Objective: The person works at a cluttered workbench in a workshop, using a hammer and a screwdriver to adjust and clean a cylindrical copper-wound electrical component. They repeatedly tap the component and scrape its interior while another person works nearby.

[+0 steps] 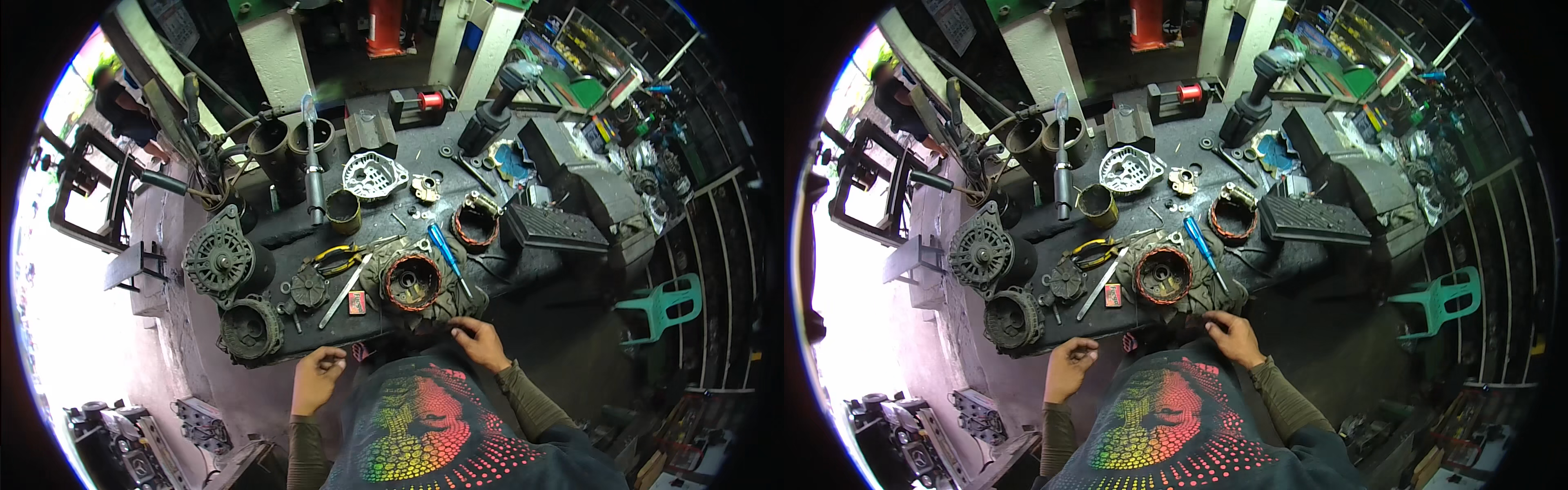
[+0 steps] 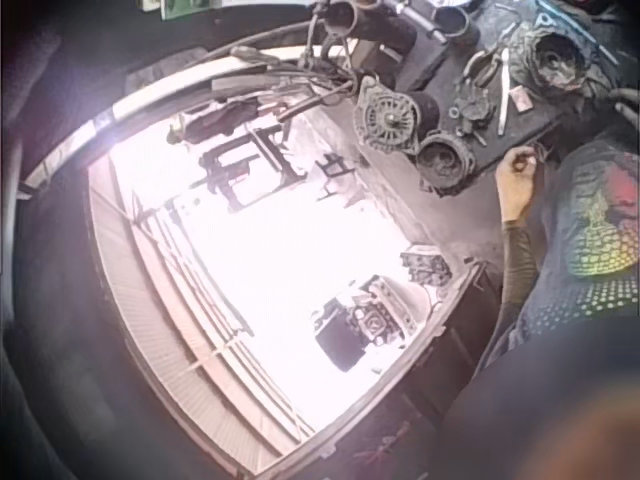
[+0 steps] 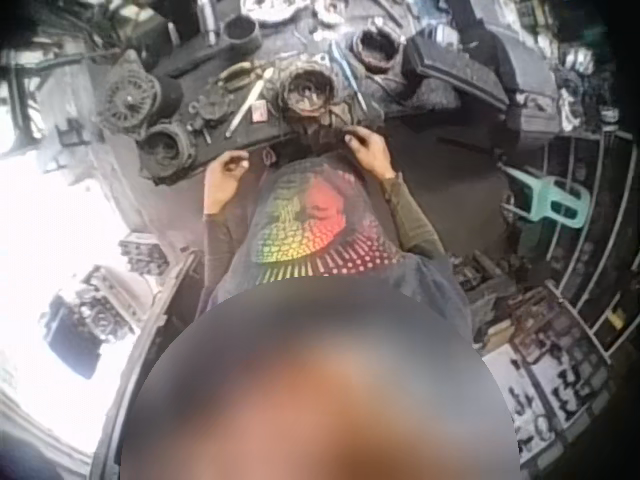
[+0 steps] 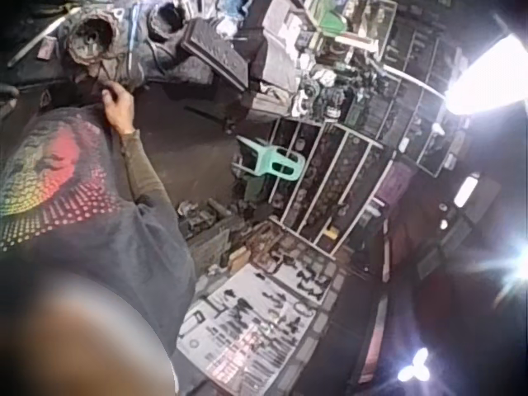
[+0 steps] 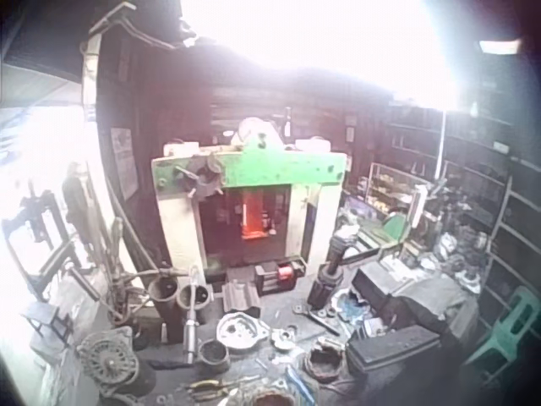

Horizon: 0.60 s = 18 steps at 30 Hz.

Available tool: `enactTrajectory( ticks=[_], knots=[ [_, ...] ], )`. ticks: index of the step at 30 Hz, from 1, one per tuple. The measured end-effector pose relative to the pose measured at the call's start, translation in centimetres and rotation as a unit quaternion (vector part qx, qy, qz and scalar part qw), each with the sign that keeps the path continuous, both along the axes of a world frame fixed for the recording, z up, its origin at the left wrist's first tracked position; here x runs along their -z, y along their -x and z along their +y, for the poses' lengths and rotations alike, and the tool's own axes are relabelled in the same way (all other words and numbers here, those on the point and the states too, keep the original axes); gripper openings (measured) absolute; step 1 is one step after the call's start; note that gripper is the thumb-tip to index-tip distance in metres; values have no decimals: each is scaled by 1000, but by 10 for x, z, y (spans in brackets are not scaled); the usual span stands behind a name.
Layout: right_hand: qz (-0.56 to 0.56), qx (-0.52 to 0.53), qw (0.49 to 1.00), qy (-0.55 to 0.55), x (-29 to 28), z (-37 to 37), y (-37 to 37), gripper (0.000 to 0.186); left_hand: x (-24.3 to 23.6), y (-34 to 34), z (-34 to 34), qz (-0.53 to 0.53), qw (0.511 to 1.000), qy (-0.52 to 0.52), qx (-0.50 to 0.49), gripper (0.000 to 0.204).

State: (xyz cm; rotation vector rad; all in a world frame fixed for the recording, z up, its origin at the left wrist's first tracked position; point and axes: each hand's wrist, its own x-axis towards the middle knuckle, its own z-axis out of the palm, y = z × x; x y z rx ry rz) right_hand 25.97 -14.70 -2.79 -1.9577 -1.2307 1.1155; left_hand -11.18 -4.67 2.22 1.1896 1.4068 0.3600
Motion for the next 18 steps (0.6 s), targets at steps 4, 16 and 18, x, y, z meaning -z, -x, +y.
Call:
enactTrajectory(
  ticks=[4,16,18],
  knots=[
    [-28,5,995,-99,2,8,12,44,-4,-26,7,-19,997,-55,41,24],
    [-63,33,995,-74,28,-16,3,33,12,-54,21,79,989,-125,16,17],
    [-56,42,996,-51,27,-24,-1,32,24,-52,23,126,982,-144,0,15]
  ],
)
